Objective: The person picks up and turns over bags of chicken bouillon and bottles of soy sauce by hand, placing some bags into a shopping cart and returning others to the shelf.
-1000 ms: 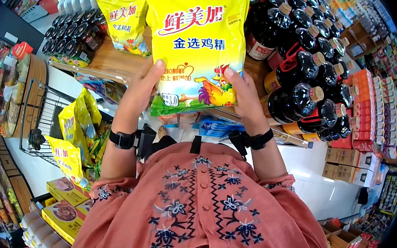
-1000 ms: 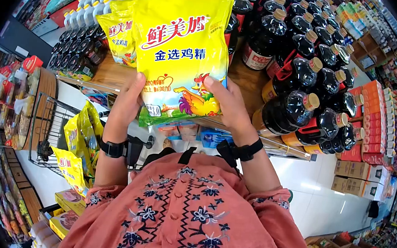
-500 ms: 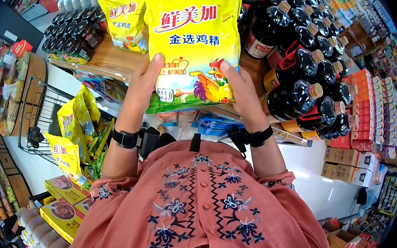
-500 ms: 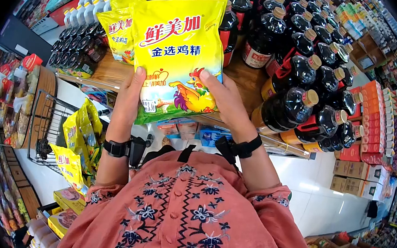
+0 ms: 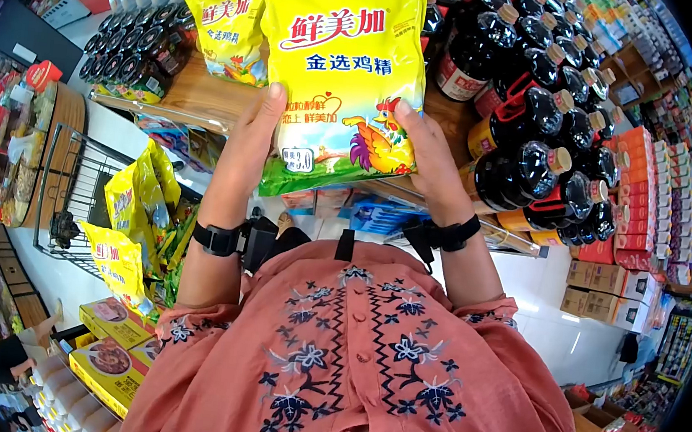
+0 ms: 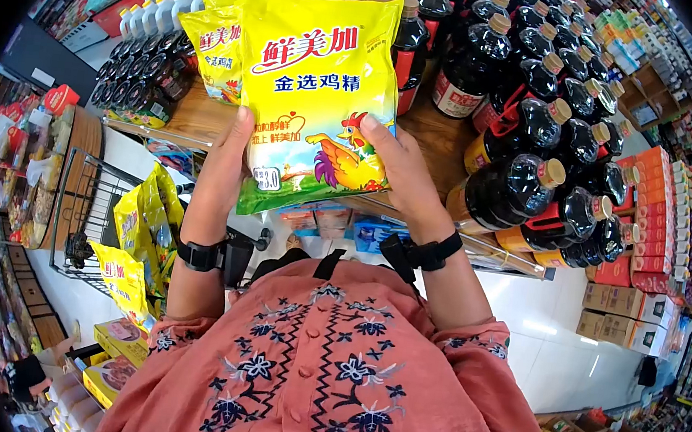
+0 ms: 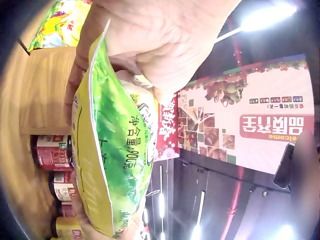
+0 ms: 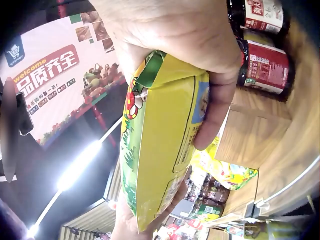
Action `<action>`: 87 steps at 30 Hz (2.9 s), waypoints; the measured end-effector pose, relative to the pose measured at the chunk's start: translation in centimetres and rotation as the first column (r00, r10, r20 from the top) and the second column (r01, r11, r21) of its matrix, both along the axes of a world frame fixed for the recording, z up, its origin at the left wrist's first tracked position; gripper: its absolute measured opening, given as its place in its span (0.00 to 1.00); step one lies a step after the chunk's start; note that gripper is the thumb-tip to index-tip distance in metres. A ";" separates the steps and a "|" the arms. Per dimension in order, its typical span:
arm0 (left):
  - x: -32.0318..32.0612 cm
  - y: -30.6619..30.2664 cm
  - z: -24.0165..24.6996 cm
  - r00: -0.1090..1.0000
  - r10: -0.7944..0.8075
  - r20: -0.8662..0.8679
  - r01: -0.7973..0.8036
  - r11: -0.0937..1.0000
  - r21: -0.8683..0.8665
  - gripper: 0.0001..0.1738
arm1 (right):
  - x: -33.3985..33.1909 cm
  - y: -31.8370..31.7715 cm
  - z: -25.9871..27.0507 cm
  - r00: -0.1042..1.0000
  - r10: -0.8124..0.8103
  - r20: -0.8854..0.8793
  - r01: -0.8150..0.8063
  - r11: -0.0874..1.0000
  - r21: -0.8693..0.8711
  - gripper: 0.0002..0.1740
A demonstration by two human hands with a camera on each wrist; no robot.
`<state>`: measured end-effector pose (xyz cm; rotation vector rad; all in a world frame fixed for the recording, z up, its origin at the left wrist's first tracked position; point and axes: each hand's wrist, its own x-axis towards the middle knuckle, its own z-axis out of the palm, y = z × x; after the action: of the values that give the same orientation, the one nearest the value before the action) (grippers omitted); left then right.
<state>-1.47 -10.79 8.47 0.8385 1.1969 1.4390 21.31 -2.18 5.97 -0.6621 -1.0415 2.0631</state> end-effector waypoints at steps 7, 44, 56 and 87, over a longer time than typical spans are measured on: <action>-0.6 -0.4 -0.2 1.000 -0.007 -0.006 0.007 1.000 0.002 0.36 | -0.6 0.3 -0.6 1.000 0.010 -0.013 -0.009 1.000 0.010 0.34; -6.5 3.8 -6.6 1.000 0.000 -0.022 0.001 0.999 0.034 0.37 | -4.8 -0.9 -1.8 0.884 -0.101 0.457 0.007 0.979 0.203 0.29; -15.2 6.4 -7.9 0.992 0.125 -0.019 -0.121 0.983 0.137 0.36 | -13.7 1.4 -1.4 0.780 -0.001 0.626 -0.207 0.944 0.259 0.29; -26.5 10.7 -16.4 0.821 0.533 -0.203 -0.515 0.846 0.139 0.25 | -27.7 3.8 -12.2 0.450 -0.325 0.832 -0.412 0.751 0.516 0.26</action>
<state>-27.93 -0.12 -7.89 0.7785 1.6524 1.8794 -6.38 1.65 -6.24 -1.3912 -2.2900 1.0262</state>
